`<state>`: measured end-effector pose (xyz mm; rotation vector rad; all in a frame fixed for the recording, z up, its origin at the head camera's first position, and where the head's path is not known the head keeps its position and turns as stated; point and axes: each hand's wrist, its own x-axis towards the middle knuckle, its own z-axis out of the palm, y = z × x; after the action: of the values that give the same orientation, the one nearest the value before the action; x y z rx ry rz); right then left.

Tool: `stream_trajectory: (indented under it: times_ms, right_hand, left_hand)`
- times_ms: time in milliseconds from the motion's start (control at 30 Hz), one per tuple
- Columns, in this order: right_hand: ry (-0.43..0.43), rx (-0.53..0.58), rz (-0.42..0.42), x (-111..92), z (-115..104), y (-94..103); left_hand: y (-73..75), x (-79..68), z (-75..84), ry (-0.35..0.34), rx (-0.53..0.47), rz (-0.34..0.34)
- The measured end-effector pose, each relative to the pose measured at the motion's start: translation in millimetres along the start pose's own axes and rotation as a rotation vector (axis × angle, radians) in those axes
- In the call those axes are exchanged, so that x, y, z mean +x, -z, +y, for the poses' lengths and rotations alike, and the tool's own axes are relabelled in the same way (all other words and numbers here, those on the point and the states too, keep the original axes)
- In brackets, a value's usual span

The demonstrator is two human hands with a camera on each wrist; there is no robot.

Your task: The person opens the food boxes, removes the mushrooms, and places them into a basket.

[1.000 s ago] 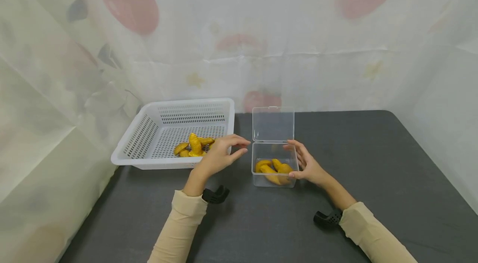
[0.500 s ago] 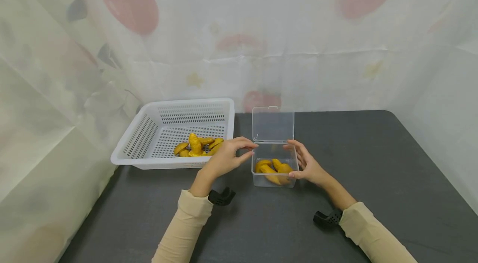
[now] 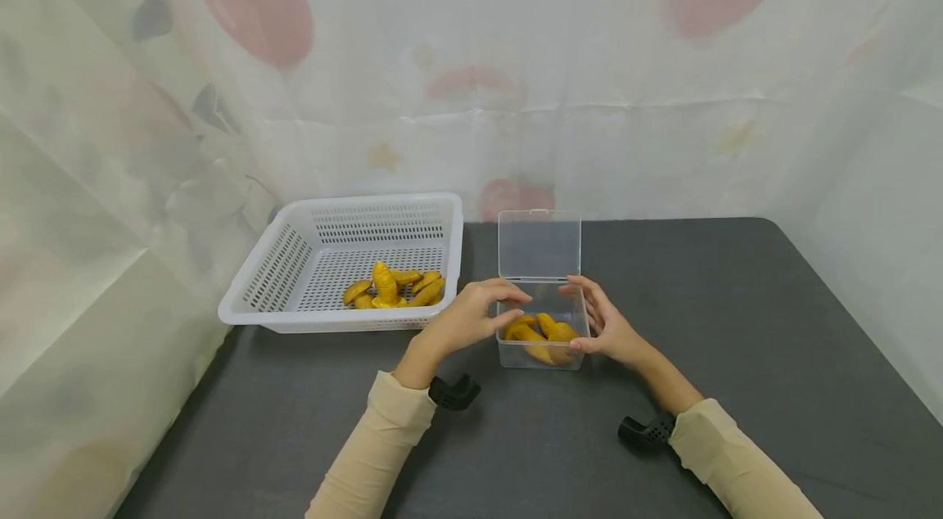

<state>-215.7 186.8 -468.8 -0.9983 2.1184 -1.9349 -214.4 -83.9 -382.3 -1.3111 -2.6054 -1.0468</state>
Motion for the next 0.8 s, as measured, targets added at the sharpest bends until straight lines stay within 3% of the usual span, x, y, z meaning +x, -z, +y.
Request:
stream_trajectory:
  times_ms: [333,600,800]
  right_hand:
    - [0.003,-0.030,0.004,0.7,-0.8,-0.4]
    - [-0.008,-0.031,0.010,0.6,-1.4,-0.3]
    - [-0.017,-0.060,0.009,0.6,-2.2,-0.4]
  left_hand:
    - [-13.7,9.2,1.1,0.017,0.003,-0.073]
    - [-25.6,15.5,-3.7,-0.016,-0.051,-0.107]
    - [-32.0,23.2,-1.4,-0.016,-0.026,-0.148]
